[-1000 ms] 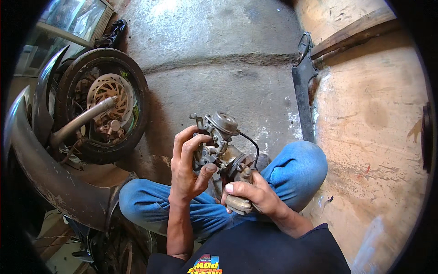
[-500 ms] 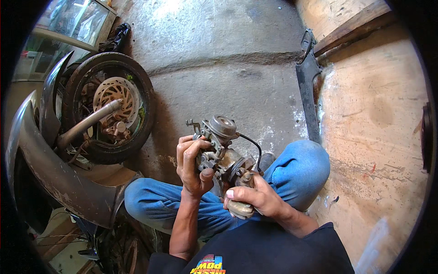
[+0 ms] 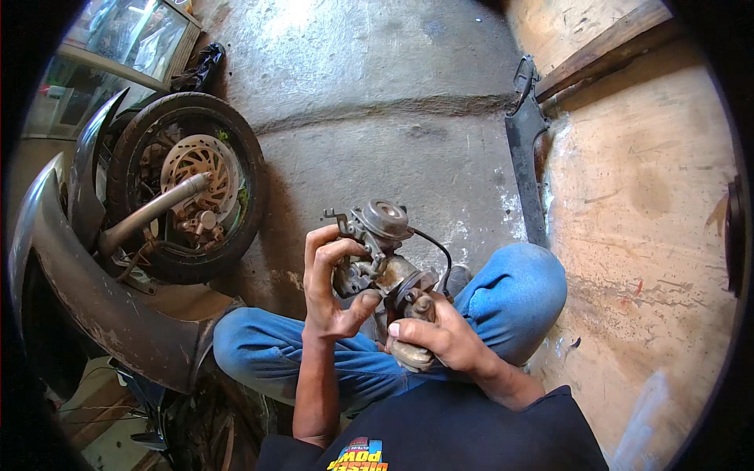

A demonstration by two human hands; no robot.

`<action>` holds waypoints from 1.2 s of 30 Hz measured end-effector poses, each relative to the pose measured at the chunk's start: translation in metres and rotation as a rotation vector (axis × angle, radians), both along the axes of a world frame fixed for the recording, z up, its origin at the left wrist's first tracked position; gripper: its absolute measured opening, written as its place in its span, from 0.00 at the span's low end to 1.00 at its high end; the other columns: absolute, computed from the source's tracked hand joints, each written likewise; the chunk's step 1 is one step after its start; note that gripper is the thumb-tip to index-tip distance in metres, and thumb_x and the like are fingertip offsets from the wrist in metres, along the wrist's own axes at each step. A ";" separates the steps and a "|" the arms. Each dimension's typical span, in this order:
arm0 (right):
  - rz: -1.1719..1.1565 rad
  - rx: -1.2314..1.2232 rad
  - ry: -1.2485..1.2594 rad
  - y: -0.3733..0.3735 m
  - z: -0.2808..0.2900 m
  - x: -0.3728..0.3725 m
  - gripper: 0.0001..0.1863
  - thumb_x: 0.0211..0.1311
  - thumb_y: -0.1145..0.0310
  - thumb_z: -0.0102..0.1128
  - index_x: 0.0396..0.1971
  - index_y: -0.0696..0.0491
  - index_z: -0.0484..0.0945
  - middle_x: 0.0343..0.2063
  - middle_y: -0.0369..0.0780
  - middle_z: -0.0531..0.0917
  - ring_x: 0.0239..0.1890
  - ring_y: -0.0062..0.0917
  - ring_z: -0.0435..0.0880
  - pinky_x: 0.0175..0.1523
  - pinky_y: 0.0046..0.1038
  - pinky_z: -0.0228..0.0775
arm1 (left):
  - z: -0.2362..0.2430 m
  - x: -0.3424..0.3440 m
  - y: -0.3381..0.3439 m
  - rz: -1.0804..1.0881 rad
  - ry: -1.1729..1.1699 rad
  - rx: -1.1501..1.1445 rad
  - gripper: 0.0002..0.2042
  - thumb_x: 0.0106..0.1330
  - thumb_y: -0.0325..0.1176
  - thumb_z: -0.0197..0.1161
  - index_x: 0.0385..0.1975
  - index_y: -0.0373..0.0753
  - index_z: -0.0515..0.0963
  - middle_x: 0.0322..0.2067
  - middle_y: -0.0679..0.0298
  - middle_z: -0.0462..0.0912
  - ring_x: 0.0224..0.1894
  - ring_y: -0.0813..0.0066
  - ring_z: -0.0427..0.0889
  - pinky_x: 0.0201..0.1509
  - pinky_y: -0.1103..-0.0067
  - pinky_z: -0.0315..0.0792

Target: Dismantling and inspecting a motorcycle carburetor.

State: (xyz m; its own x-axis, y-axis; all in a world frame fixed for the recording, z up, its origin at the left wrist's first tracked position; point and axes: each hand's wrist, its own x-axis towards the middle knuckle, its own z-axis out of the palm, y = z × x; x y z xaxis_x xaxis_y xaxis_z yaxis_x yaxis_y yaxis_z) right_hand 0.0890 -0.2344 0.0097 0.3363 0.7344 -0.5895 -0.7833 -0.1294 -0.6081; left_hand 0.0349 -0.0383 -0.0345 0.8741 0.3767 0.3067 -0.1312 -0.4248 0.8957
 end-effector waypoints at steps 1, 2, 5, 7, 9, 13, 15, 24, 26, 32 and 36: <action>-0.015 -0.013 -0.085 0.000 -0.002 -0.002 0.20 0.64 0.62 0.67 0.47 0.60 0.75 0.33 0.36 0.80 0.36 0.18 0.78 0.42 0.26 0.73 | 0.001 -0.001 0.002 -0.044 0.010 -0.028 0.29 0.57 0.55 0.70 0.47 0.35 0.78 0.50 0.49 0.74 0.54 0.56 0.76 0.58 0.64 0.71; 0.011 -0.009 -0.094 -0.002 -0.005 -0.001 0.22 0.64 0.61 0.68 0.49 0.60 0.75 0.34 0.36 0.80 0.36 0.18 0.77 0.42 0.27 0.72 | 0.002 -0.001 0.003 -0.061 0.026 -0.034 0.32 0.52 0.54 0.74 0.48 0.36 0.77 0.51 0.49 0.73 0.54 0.56 0.75 0.59 0.64 0.71; 0.000 0.037 -0.125 -0.001 -0.008 -0.002 0.22 0.63 0.61 0.68 0.48 0.61 0.75 0.34 0.36 0.80 0.36 0.19 0.77 0.42 0.28 0.72 | 0.005 -0.004 0.004 -0.064 0.022 -0.096 0.31 0.51 0.53 0.74 0.49 0.36 0.77 0.52 0.50 0.71 0.55 0.56 0.75 0.59 0.65 0.71; 0.009 0.039 -0.139 -0.001 -0.005 -0.002 0.21 0.62 0.62 0.68 0.48 0.61 0.75 0.33 0.36 0.81 0.35 0.19 0.77 0.42 0.28 0.72 | 0.007 -0.006 0.002 -0.061 0.019 -0.133 0.31 0.51 0.53 0.74 0.49 0.36 0.77 0.53 0.50 0.70 0.56 0.56 0.75 0.60 0.65 0.70; 0.018 0.042 -0.152 0.000 -0.005 -0.002 0.21 0.62 0.63 0.68 0.48 0.61 0.75 0.33 0.36 0.81 0.35 0.19 0.77 0.42 0.28 0.73 | 0.007 -0.009 0.000 -0.058 0.017 -0.169 0.31 0.51 0.52 0.74 0.49 0.37 0.76 0.55 0.50 0.69 0.57 0.56 0.74 0.60 0.65 0.69; 0.042 0.042 -0.237 0.001 -0.006 -0.003 0.18 0.60 0.65 0.67 0.44 0.61 0.77 0.28 0.36 0.82 0.31 0.19 0.78 0.39 0.29 0.73 | 0.003 -0.009 0.001 -0.065 -0.009 -0.264 0.32 0.50 0.52 0.75 0.50 0.37 0.74 0.60 0.48 0.64 0.63 0.55 0.69 0.67 0.60 0.63; 0.056 0.050 -0.300 0.003 -0.005 -0.003 0.17 0.59 0.65 0.67 0.43 0.61 0.78 0.27 0.37 0.82 0.30 0.19 0.78 0.38 0.30 0.73 | 0.001 -0.003 0.002 -0.081 -0.065 -0.276 0.33 0.50 0.53 0.75 0.51 0.38 0.74 0.63 0.46 0.62 0.66 0.53 0.66 0.70 0.57 0.60; 0.065 -0.013 -0.530 0.007 -0.001 0.001 0.12 0.55 0.68 0.66 0.35 0.60 0.80 0.23 0.41 0.83 0.25 0.25 0.81 0.35 0.32 0.75 | 0.013 -0.015 -0.003 -0.180 0.187 -0.758 0.53 0.49 0.45 0.80 0.72 0.43 0.49 0.72 0.46 0.53 0.74 0.54 0.58 0.76 0.62 0.56; 0.050 0.008 -0.546 0.007 -0.001 0.000 0.12 0.54 0.68 0.65 0.36 0.60 0.80 0.23 0.42 0.84 0.25 0.26 0.82 0.35 0.33 0.75 | 0.012 -0.015 0.001 -0.240 0.177 -0.742 0.55 0.50 0.41 0.80 0.74 0.43 0.45 0.70 0.49 0.56 0.73 0.56 0.59 0.76 0.63 0.56; 0.053 -0.031 -0.457 0.008 -0.009 -0.002 0.12 0.54 0.69 0.64 0.36 0.60 0.79 0.22 0.41 0.82 0.24 0.24 0.80 0.34 0.33 0.74 | 0.021 -0.015 -0.004 -0.177 0.197 -0.835 0.55 0.52 0.36 0.79 0.74 0.43 0.43 0.68 0.49 0.60 0.72 0.57 0.61 0.75 0.65 0.57; 0.054 -0.036 -0.542 0.009 -0.005 0.001 0.12 0.54 0.69 0.64 0.35 0.60 0.78 0.22 0.40 0.81 0.25 0.23 0.79 0.34 0.32 0.73 | 0.019 -0.014 0.001 -0.201 0.209 -0.788 0.55 0.52 0.38 0.79 0.74 0.42 0.43 0.67 0.49 0.61 0.71 0.58 0.63 0.75 0.65 0.57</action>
State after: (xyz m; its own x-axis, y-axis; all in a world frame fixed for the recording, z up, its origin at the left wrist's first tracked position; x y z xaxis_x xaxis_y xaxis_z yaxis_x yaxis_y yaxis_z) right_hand 0.0900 -0.2252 0.0047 0.5614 0.7414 -0.3675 -0.3507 -0.1891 -0.9172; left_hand 0.0207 -0.0369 -0.0156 0.9572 0.2434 -0.1567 0.0644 0.3488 0.9350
